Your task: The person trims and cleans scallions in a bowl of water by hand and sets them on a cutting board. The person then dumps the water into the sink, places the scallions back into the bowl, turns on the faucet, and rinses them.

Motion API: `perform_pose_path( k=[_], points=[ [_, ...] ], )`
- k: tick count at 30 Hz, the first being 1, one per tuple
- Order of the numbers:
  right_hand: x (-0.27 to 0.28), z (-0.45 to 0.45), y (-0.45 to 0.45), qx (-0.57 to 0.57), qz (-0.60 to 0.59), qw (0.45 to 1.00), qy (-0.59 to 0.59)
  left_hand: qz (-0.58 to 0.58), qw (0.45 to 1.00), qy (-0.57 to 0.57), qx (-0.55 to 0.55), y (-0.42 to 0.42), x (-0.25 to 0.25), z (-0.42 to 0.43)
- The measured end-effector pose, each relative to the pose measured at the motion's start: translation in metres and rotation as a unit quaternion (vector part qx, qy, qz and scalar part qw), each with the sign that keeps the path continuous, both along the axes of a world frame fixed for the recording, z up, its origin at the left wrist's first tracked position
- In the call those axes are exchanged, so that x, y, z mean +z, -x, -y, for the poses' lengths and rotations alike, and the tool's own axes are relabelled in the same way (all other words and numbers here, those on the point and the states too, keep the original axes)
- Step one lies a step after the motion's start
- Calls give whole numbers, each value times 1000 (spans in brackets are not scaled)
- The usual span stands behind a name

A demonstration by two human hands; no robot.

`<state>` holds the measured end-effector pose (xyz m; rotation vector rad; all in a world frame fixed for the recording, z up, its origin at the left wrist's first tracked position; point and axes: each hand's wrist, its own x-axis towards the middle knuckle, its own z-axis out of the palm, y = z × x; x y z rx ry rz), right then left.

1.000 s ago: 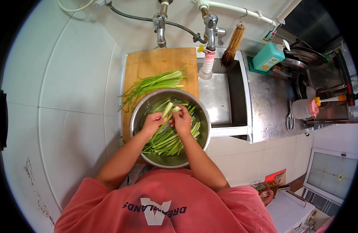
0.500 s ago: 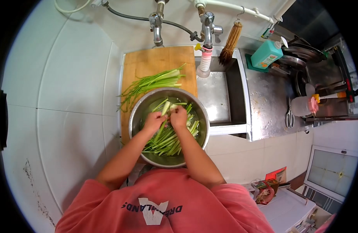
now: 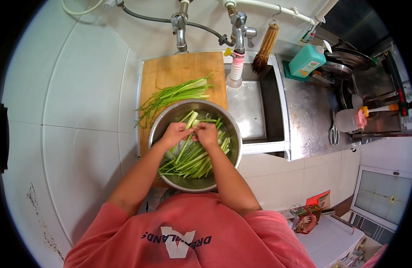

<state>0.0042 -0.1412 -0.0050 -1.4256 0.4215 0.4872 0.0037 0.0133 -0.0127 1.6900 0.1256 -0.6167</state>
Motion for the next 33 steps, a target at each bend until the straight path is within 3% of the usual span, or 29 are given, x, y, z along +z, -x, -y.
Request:
perform_pose_path(
  k=[4,9,15,22,28,33],
  points=[
    [-10,1,2,7,27,1000,11,-4,1000,-16,-16,-1,9,0],
    [-16,0,5,38,67,995,55,38,989,-124,-67,-2,6,-1],
    [-13,2,7,58,83,993,61,6,993,-87,-74,-3,24,3],
    [-16,3,11,46,96,993,43,35,986,-123,-111,-1,3,-3],
    [-23,2,13,33,121,991,35,36,996,-26,-79,7,13,-2],
    [-20,0,15,-52,127,990,-18,33,996,-66,-41,15,19,-4]
  ],
)
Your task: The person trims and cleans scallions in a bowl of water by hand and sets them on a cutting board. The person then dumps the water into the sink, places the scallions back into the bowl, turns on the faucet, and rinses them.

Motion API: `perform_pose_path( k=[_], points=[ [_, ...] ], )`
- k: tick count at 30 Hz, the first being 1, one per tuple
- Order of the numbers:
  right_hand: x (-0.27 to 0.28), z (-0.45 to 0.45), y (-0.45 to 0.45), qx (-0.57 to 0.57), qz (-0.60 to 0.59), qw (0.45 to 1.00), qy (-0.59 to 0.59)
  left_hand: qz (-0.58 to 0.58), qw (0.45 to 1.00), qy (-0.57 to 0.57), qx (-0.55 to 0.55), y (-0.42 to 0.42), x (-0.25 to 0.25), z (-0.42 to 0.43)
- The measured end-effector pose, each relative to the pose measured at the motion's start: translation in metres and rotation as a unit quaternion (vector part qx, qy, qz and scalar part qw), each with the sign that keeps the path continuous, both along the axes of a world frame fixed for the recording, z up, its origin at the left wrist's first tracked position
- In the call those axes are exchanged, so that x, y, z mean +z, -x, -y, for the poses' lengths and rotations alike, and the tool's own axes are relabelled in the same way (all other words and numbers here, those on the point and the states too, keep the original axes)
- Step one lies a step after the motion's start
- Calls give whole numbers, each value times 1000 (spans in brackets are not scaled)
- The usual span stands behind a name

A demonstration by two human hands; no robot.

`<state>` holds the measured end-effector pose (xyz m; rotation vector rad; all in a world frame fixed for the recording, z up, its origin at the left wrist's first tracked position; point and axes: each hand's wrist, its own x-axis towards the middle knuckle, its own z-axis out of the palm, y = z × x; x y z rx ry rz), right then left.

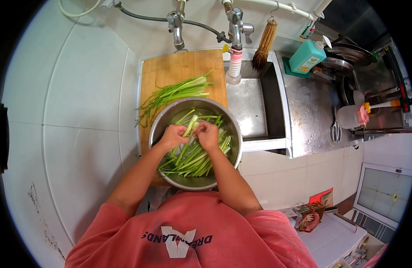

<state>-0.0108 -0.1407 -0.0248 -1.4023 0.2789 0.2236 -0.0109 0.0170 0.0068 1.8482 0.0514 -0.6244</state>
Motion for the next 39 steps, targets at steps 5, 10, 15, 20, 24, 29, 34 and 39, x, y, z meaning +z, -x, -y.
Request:
perform_pose_path(
  k=[5,10,15,20,24,29,34,39],
  points=[
    [6,9,-1,107,-3,992,73,49,997,-53,21,4,0,-1],
    [3,12,2,114,-17,993,6,61,996,-60,22,5,-1,-1],
    [7,16,1,109,-18,993,-48,63,997,-17,37,4,0,3],
    [11,20,0,117,-29,989,-83,67,997,-14,32,1,-3,1],
    [12,21,-1,116,-51,987,-101,65,998,-15,21,0,0,1],
    [14,22,-1,115,-65,984,-118,32,999,18,34,-1,2,1],
    [10,23,-1,100,-75,980,-154,-10,998,41,44,-2,16,4],
    [16,23,-2,95,-89,979,-155,-32,996,68,56,-2,9,3]
  ],
)
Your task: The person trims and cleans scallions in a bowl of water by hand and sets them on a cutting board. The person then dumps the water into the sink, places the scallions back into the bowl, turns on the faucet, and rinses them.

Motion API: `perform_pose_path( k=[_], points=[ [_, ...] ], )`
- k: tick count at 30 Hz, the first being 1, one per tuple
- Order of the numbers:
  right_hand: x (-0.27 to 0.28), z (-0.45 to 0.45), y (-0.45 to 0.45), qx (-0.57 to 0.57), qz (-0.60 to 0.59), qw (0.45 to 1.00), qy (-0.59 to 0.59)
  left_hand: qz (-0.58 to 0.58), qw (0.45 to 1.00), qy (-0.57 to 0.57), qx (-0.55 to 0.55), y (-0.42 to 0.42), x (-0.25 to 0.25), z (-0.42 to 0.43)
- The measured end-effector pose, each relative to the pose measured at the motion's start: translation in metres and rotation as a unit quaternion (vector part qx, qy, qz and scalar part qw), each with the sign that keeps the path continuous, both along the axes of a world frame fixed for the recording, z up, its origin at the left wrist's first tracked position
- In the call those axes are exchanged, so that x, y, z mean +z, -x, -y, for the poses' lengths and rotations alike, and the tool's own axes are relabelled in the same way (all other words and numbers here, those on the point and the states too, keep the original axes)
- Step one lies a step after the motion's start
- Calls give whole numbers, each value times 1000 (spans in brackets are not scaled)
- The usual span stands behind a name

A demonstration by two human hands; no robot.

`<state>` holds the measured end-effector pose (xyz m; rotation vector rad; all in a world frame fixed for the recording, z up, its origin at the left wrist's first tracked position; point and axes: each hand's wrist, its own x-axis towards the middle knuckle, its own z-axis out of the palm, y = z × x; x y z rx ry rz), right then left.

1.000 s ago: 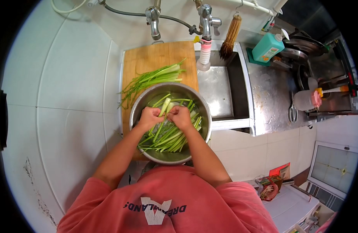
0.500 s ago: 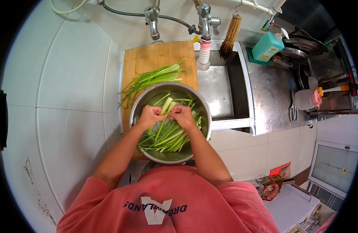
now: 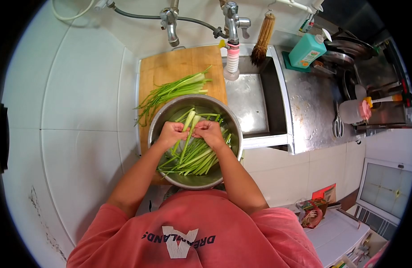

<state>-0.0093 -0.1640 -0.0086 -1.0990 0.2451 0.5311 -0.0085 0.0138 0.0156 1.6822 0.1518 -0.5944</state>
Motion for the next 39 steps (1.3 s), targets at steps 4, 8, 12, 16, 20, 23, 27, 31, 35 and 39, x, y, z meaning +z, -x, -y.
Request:
perform_pose_path(
  k=[4,8,12,16,20,23,27,31,35,39],
  points=[
    [-2,-9,1,20,62,996,63,11,1000,1,5,2,-7,1],
    [-9,-16,4,-11,101,990,101,30,1000,-3,9,4,-15,0],
    [-24,-21,7,-49,130,978,157,69,997,-12,11,5,-16,2],
    [-25,-24,5,-67,114,972,195,111,990,-82,-36,3,-24,-2],
    [-6,-21,-2,-29,37,977,208,90,994,-60,-19,2,-26,-1],
    [-8,-19,-5,-33,-7,985,170,71,996,-50,-12,3,-20,0],
    [-11,-20,-1,-34,57,985,162,-7,1000,8,19,2,-4,6],
    [-3,-16,-2,-54,26,992,114,7,1000,15,-10,-5,-15,7],
    [-3,-16,-7,-27,-14,985,170,18,994,-92,-52,-14,-42,4],
    [-10,-17,-11,7,40,956,291,-21,986,-163,-24,-16,-19,16]
  ],
)
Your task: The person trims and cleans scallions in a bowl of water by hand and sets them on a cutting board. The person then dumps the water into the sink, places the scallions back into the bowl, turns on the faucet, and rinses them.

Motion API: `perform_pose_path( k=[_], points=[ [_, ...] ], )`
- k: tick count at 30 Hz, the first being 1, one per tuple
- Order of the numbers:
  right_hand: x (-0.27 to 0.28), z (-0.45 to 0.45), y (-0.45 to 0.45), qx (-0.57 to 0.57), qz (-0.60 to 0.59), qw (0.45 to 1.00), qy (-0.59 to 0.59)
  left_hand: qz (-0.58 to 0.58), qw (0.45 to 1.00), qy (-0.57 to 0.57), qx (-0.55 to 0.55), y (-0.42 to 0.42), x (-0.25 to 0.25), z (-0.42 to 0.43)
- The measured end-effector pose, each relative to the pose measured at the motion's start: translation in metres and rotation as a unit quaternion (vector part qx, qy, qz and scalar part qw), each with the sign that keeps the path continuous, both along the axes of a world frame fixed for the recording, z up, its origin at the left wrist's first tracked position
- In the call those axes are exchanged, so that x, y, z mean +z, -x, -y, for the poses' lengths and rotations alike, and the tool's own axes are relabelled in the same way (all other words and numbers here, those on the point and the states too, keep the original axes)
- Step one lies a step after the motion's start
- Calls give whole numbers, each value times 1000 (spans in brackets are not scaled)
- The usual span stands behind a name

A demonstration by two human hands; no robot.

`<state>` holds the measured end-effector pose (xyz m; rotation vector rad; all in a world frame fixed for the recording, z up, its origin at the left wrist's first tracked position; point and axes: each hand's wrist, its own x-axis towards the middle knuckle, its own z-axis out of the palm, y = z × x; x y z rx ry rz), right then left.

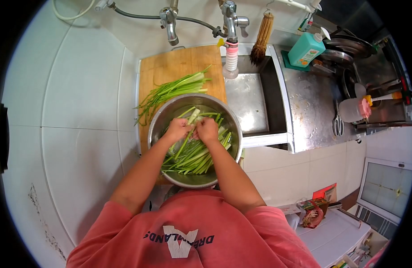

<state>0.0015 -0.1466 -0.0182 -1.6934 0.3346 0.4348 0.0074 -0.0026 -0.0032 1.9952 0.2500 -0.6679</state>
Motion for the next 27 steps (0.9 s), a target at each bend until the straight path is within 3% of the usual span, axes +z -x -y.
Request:
perform_pose_path(
  k=[4,6,13,16,21,27],
  points=[
    [8,0,3,7,-13,1000,7,-13,1000,2,-1,0,-9,0],
    [11,-1,6,-3,6,1000,17,-73,982,151,84,3,-5,2],
    [-4,-2,11,-7,61,997,50,-103,982,148,46,3,12,0],
    [0,0,12,0,60,998,4,-98,984,142,43,8,14,-1],
    [5,0,14,-29,47,997,-50,-84,975,197,63,18,8,-5],
    [1,0,14,-23,57,997,-36,-67,972,204,99,27,6,-6]
  ],
)
